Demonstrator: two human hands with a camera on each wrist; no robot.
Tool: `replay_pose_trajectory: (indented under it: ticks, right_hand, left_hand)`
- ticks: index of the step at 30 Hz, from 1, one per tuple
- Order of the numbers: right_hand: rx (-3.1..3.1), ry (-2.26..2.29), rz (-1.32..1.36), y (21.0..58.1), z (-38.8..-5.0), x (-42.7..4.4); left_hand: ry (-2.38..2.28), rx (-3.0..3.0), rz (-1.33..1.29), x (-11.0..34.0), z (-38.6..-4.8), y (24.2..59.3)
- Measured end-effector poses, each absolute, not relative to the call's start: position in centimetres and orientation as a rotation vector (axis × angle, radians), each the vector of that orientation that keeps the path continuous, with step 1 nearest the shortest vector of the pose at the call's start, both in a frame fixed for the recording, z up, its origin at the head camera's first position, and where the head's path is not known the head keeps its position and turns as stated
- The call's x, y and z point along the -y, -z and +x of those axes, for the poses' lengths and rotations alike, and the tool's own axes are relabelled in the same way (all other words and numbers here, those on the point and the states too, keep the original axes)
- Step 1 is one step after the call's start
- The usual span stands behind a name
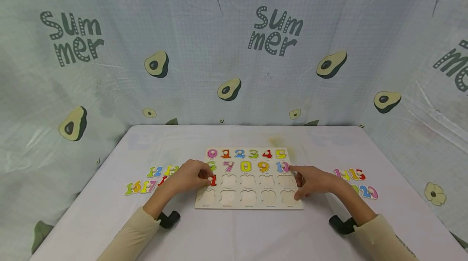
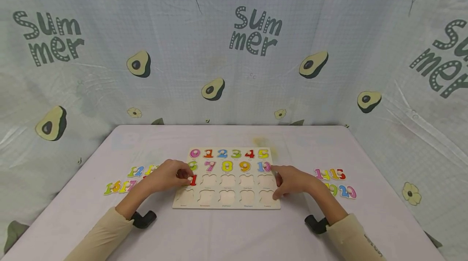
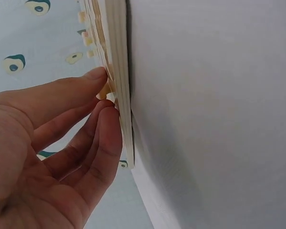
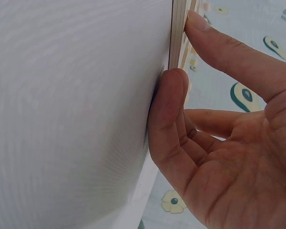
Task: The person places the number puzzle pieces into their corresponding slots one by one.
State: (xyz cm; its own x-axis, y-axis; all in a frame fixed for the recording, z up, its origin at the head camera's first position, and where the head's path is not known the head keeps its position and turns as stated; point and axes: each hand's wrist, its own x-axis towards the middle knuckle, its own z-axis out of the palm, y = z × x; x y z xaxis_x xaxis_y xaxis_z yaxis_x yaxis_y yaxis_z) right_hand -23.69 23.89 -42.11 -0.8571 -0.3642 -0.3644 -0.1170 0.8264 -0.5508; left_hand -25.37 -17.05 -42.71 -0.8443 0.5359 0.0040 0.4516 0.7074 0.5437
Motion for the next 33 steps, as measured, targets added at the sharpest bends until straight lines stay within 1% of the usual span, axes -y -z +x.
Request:
replay_pose_trajectory:
  ticks: [8, 19, 25, 33]
  right_hand:
    - [-2.547, 0.729, -0.365, 42.1, -23.7, -24.1]
    - [-2.554, 0.718, -0.371, 42.3, -23.8, -24.0]
    - [-2.546, 0.725, -0.356, 42.1, -23.8, -23.9]
    - [-2.541, 0.741, -0.36, 42.1, -23.7, -24.0]
  left_hand:
    - [-0.921, -2.738, 0.713, 18.3, -25.7, 41.8]
    - [-0.952, -2.832, 0.559, 23.8, -26.3, 39.8]
    - [-1.003, -2.821, 0.472, 26.7, -26.5, 39.8]
    - [-0.942, -2.829, 0.407, 29.6, -26.6, 40.0]
